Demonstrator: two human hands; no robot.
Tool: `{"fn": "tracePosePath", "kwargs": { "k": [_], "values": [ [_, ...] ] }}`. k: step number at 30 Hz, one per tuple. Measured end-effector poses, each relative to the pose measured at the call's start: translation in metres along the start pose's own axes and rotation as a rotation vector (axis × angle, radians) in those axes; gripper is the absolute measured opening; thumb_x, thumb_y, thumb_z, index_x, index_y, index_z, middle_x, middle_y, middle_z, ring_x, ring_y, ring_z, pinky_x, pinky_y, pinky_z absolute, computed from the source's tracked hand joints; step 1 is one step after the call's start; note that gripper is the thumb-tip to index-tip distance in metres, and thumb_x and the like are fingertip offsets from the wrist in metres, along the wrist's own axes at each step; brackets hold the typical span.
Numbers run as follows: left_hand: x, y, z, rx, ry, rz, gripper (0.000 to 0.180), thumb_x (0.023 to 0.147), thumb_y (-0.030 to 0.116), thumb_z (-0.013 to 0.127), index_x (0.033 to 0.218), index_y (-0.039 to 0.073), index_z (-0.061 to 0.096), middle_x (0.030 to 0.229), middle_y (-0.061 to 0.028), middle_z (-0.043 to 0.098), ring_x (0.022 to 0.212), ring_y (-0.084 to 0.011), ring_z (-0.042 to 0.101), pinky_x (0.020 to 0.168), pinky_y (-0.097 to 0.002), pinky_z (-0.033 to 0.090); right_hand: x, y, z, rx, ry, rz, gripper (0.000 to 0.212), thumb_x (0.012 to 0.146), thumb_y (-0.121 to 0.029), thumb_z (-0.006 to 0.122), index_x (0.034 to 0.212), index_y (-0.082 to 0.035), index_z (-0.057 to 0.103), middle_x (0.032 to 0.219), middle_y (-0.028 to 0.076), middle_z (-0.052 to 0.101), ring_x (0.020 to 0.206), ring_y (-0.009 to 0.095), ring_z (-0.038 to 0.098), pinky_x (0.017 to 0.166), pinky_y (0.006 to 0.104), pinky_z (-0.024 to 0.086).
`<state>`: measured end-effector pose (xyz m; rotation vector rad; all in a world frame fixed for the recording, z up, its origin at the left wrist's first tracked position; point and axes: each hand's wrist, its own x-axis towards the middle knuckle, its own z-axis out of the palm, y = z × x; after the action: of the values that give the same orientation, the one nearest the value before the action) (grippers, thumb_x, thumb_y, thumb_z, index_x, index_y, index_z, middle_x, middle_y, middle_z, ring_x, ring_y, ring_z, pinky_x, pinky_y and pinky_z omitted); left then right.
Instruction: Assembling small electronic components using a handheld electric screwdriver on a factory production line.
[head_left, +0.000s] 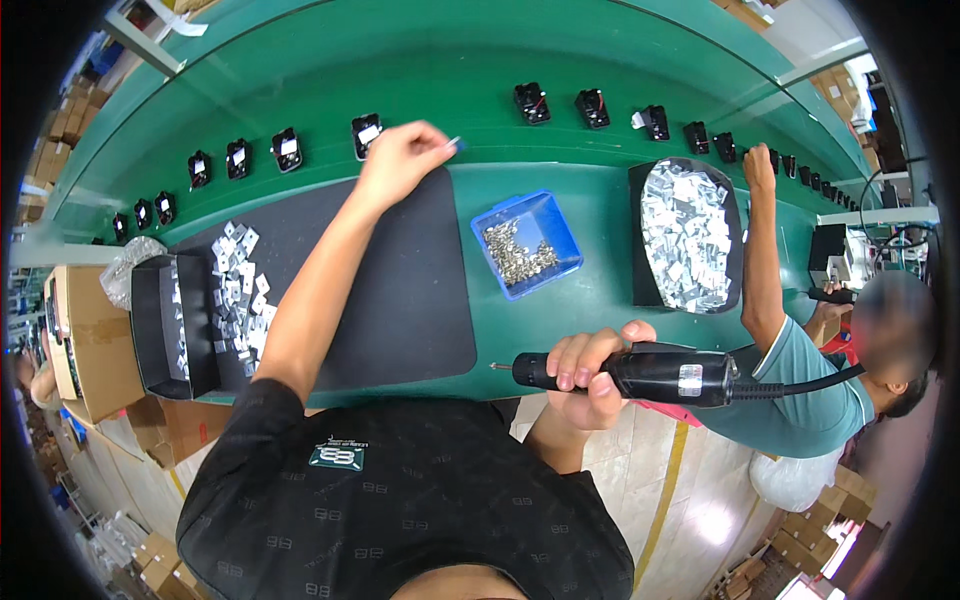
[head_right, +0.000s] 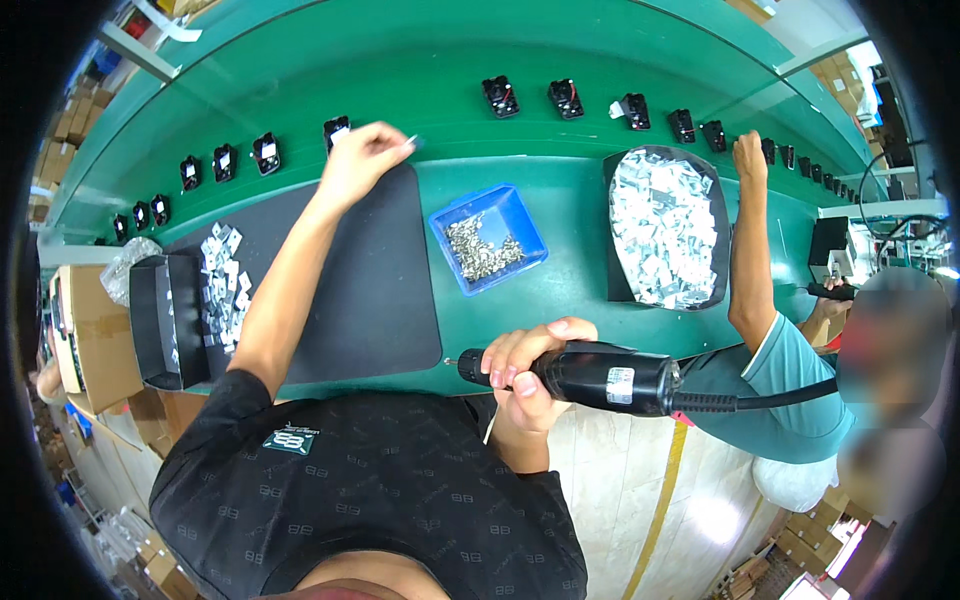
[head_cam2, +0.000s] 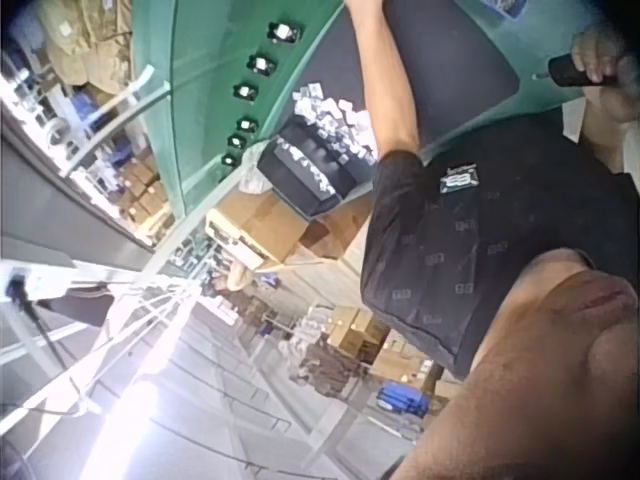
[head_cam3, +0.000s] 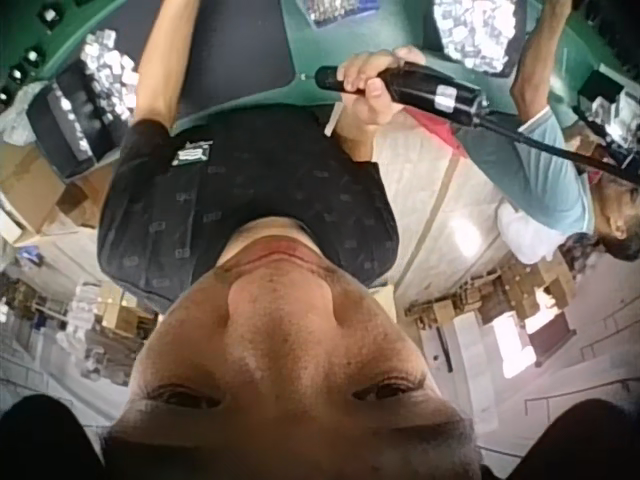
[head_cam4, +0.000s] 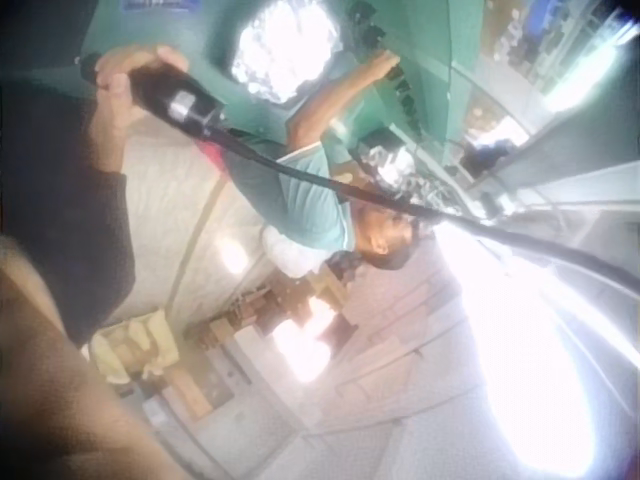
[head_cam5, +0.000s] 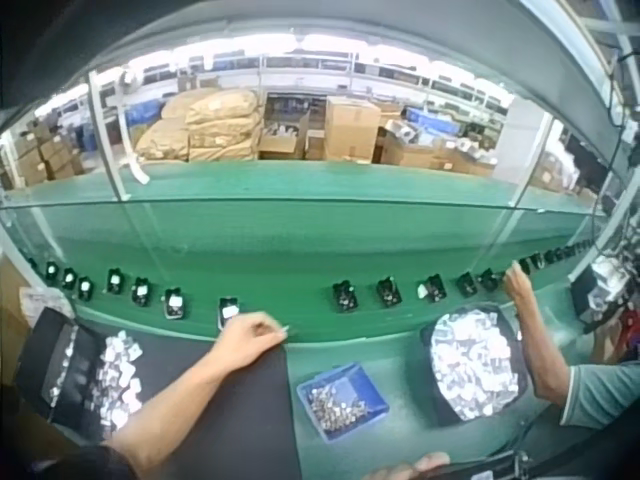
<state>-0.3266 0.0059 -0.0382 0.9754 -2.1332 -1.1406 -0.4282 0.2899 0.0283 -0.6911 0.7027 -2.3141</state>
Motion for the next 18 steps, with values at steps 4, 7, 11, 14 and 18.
{"fn": "tracePosePath", "kwargs": {
  "k": [4,7,11,14,18],
  "values": [
    [0.09,0.004,0.051,0.066,0.035,0.12,0.021,0.074,0.022,0.07,0.082,0.002,0.067,0.083,-0.0081,0.066,0.079,-0.0161,0.061,0.073,-0.0292,0.046,-0.005,-0.007,0.0,-0.007,0.02,-0.007,0.048,0.077,-0.008,0.063,0.115,-0.005,0.033,0.06,0.004,0.047,0.048,0.015,0.049,0.051,0.0297,0.045],
    [0.123,0.009,0.073,0.207,0.064,0.099,0.027,0.069,0.031,0.071,0.08,0.007,0.069,0.097,-0.0128,0.064,0.095,-0.0257,0.059,0.084,-0.0364,0.043,-0.003,-0.009,-0.003,0.007,0.045,-0.033,0.048,0.077,-0.007,0.063,0.114,-0.005,0.033,0.06,0.005,0.048,0.048,0.015,0.049,0.051,0.0298,0.045],
    [0.14,0.013,0.082,0.347,-0.049,0.045,0.026,0.069,0.031,0.071,0.08,0.007,0.069,0.094,-0.0132,0.065,0.093,-0.0257,0.06,0.084,-0.0358,0.044,-0.005,-0.016,-0.009,-0.011,0.034,-0.081,0.047,0.076,-0.006,0.062,0.114,-0.005,0.034,0.06,0.005,0.048,0.048,0.015,0.049,0.051,0.0294,0.045],
    [0.142,0.008,0.088,0.367,-0.127,-0.006,0.024,0.069,0.029,0.071,0.08,0.008,0.069,0.086,-0.0129,0.066,0.085,-0.0261,0.062,0.079,-0.036,0.047,-0.007,-0.02,-0.01,-0.051,0.055,-0.098,0.047,0.076,-0.005,0.062,0.114,-0.005,0.034,0.06,0.005,0.048,0.048,0.015,0.049,0.051,0.0292,0.045],
    [0.144,-0.011,0.096,0.299,-0.054,-0.026,0.025,0.069,0.024,0.071,0.089,0.009,0.068,0.087,-0.0132,0.066,0.084,-0.0247,0.063,0.077,-0.0343,0.048,-0.008,-0.019,-0.007,-0.05,0.081,-0.08,0.048,0.075,-0.005,0.063,0.113,-0.005,0.034,0.059,0.005,0.048,0.048,0.015,0.049,0.051,0.0295,0.045]
  ]
}}
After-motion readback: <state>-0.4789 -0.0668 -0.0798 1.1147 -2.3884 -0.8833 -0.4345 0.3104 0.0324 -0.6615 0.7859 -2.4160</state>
